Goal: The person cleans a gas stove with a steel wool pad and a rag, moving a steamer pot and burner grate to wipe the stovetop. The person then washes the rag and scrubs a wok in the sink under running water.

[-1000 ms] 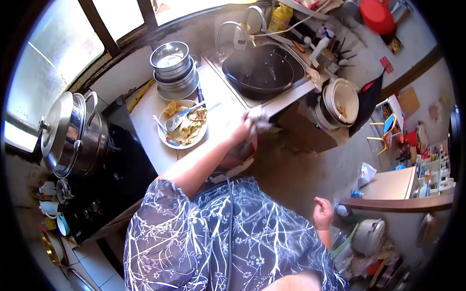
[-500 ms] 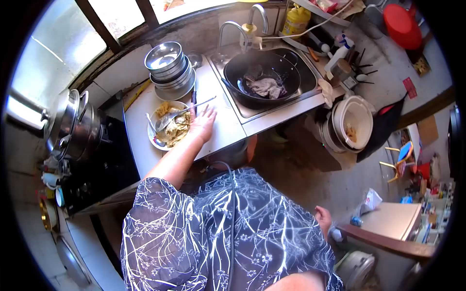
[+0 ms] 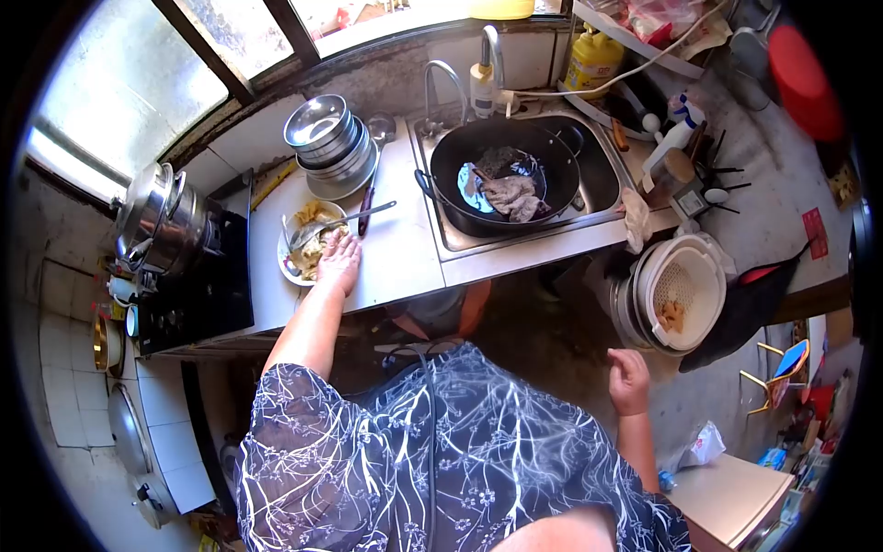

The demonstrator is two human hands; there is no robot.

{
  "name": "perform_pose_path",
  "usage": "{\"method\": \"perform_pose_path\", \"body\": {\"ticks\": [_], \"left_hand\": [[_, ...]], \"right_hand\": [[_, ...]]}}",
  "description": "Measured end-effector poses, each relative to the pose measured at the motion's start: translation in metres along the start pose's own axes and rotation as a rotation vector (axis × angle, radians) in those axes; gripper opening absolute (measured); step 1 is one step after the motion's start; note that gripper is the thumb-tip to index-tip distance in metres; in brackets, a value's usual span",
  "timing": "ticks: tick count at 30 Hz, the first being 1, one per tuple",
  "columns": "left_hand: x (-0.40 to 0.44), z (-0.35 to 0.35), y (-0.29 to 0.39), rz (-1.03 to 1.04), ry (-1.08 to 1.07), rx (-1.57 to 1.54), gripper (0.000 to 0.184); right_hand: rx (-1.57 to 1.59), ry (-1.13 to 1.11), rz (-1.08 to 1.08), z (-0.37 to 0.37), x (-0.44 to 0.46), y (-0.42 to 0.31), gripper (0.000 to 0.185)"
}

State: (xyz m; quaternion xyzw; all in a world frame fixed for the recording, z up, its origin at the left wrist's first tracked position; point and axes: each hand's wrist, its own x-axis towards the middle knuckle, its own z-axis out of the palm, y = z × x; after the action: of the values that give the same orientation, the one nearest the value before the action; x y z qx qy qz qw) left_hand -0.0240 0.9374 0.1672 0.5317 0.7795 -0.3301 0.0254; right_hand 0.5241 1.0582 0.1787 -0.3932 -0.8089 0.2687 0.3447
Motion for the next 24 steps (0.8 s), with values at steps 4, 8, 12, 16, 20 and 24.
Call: {"method": "perform_pose_path", "body": {"ticks": [4,8,12,16,20,24], "left_hand": [[-0.005,0.018,-0.014,-0.086,-0.058,0.037,0.050],[-0.018,0.025,-0.025,-0.063,-0.046,0.035,0.051],[-0.028,0.034,-0.039,-0.029,-0.047,-0.019,0.052],[-0.046,0.059,-0.053,0.025,-0.038,0.067,0.053],[-0.064,0.085,-0.062,-0.032,0.013,-0.029,0.050],[-0.086,0.110,-0.063,-0.047,0.285,-0.082,0.048]], "right_hand": [[0.034,-0.047,-0.049,0.012,0.023,-0.012,0.026],[0.025,-0.103,-0.069,0.019,0.037,-0.017,0.026],[0.015,-0.088,-0.101,0.029,0.056,-0.031,0.024],[0.041,-0.126,-0.159,0.043,0.070,-0.039,0.023],[0.036,-0.149,-0.202,0.051,0.086,-0.059,0.025],[0.036,-0.143,-0.177,0.054,0.107,-0.071,0.016]]}}
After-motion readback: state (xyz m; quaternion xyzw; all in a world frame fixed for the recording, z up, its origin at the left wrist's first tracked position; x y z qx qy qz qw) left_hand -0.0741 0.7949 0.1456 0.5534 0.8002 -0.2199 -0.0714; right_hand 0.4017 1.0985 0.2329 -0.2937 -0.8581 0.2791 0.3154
